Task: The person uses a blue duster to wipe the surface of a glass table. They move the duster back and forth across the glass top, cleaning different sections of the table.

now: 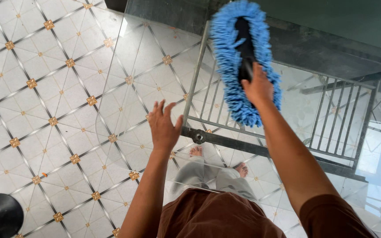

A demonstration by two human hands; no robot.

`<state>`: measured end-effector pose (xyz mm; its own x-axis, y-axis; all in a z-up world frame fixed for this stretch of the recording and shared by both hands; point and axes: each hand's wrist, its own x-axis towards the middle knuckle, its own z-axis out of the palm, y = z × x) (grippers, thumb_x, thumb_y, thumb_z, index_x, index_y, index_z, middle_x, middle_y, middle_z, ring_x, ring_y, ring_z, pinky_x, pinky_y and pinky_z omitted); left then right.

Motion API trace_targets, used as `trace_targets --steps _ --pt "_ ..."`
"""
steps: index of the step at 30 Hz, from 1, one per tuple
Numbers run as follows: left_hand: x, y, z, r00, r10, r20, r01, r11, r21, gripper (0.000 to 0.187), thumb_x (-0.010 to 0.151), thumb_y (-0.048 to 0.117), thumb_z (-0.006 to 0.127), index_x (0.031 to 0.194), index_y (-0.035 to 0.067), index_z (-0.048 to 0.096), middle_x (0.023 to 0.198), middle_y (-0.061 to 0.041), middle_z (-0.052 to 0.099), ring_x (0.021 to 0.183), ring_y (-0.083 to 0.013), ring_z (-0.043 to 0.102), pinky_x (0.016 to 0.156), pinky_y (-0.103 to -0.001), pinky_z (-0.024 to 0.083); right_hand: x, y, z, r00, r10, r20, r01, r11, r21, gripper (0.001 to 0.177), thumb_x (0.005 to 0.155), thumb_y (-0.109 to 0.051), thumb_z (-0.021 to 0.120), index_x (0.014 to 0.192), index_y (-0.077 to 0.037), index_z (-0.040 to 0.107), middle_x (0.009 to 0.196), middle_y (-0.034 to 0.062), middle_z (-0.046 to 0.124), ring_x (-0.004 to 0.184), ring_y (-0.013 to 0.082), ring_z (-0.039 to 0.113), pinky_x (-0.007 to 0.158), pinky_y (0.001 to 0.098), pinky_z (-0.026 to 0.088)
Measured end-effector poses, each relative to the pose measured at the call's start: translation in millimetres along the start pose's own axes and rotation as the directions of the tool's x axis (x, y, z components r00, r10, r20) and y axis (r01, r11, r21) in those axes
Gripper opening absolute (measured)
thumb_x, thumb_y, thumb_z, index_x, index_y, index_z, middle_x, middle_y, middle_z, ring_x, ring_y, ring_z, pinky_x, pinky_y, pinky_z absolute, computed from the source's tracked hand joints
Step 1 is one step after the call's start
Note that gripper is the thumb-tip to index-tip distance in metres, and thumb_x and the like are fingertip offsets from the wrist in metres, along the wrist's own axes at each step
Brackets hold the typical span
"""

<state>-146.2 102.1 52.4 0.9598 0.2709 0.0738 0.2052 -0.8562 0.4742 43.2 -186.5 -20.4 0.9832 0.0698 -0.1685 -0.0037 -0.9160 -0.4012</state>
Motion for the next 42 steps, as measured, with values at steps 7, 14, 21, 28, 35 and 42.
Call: trace_targets --steps 7,14,21,28,35,42 --pt "-28.6 -104.3 48.2 0.984 -0.176 0.042 0.176 0.877 -0.447 0.062 0.105 0.027 0.048 0.163 0.013 0.031 0.17 -0.011 0.037 0.164 -0.0313 0.017 0.13 -0.054 -0.003 -110.3 -56.9 31.0 0.836 -0.383 0.393 0.449 0.889 -0.09 0.079 0.096 -0.037 0.062 0.161 -0.018 0.022 0.167 0.0087 0.026 0.154 0.0291 0.024 0.12 0.0532 0.023" --pt "-28.3 -95.7 31.3 0.983 -0.067 0.172 0.116 0.948 -0.296 0.094 0.086 0.048 0.069 0.16 0.012 0.025 0.171 -0.017 0.016 0.159 -0.0321 -0.003 0.122 -0.052 -0.014 -206.3 75.6 -22.8 0.931 0.101 0.35 -0.05 0.987 -0.15 0.08 0.089 -0.047 0.063 0.159 -0.032 0.028 0.162 0.0028 0.044 0.122 0.033 0.063 0.107 0.0478 0.05" --pt "-22.2 -91.4 27.6 0.969 -0.057 0.241 0.11 0.971 -0.213 0.102 0.081 0.06 0.071 0.16 0.014 0.026 0.172 -0.016 0.006 0.158 -0.032 -0.013 0.119 -0.054 -0.019 -94.6 160.2 -15.4 0.908 0.418 -0.02 -0.418 0.908 -0.03 0.085 0.096 -0.044 0.064 0.166 -0.016 0.024 0.154 0.0196 0.051 0.128 0.0444 0.059 0.105 0.0556 0.047" --pt "-16.2 -113.1 48.6 0.976 -0.111 0.187 0.162 0.946 -0.281 0.085 0.092 0.062 0.056 0.16 0.017 0.033 0.174 -0.013 0.015 0.162 -0.0306 -0.005 0.122 -0.056 -0.018 -135.4 85.5 19.5 0.974 -0.165 0.157 0.164 0.986 0.015 0.087 0.087 -0.029 0.072 0.159 -0.016 0.024 0.164 0.0167 0.031 0.15 0.0356 0.032 0.114 0.0521 0.034" --pt "-27.6 -73.9 59.8 0.989 -0.095 0.117 0.109 0.986 -0.123 0.09 0.095 0.067 0.053 0.162 0.012 0.03 0.171 -0.023 0.012 0.159 -0.0389 -0.005 0.122 -0.059 -0.014 -300.5 125.4 -21.9 0.919 -0.19 0.344 0.185 0.982 0.049 0.08 0.088 -0.032 0.071 0.157 -0.025 0.031 0.165 0.0045 0.032 0.151 0.0301 0.029 0.12 0.0549 0.023" --pt "-76.4 54.9 107.4 0.897 0.229 0.379 -0.248 0.969 -0.001 0.098 0.087 0.073 0.055 0.16 0.013 0.028 0.17 -0.022 0.009 0.157 -0.0388 -0.006 0.121 -0.06 -0.009 -320.9 317.3 -71.4 0.84 0.538 0.071 -0.541 0.841 0.023 0.086 0.087 -0.046 0.073 0.161 -0.025 0.033 0.137 0.0184 0.065 0.117 0.041 0.066 0.096 0.0523 0.054"
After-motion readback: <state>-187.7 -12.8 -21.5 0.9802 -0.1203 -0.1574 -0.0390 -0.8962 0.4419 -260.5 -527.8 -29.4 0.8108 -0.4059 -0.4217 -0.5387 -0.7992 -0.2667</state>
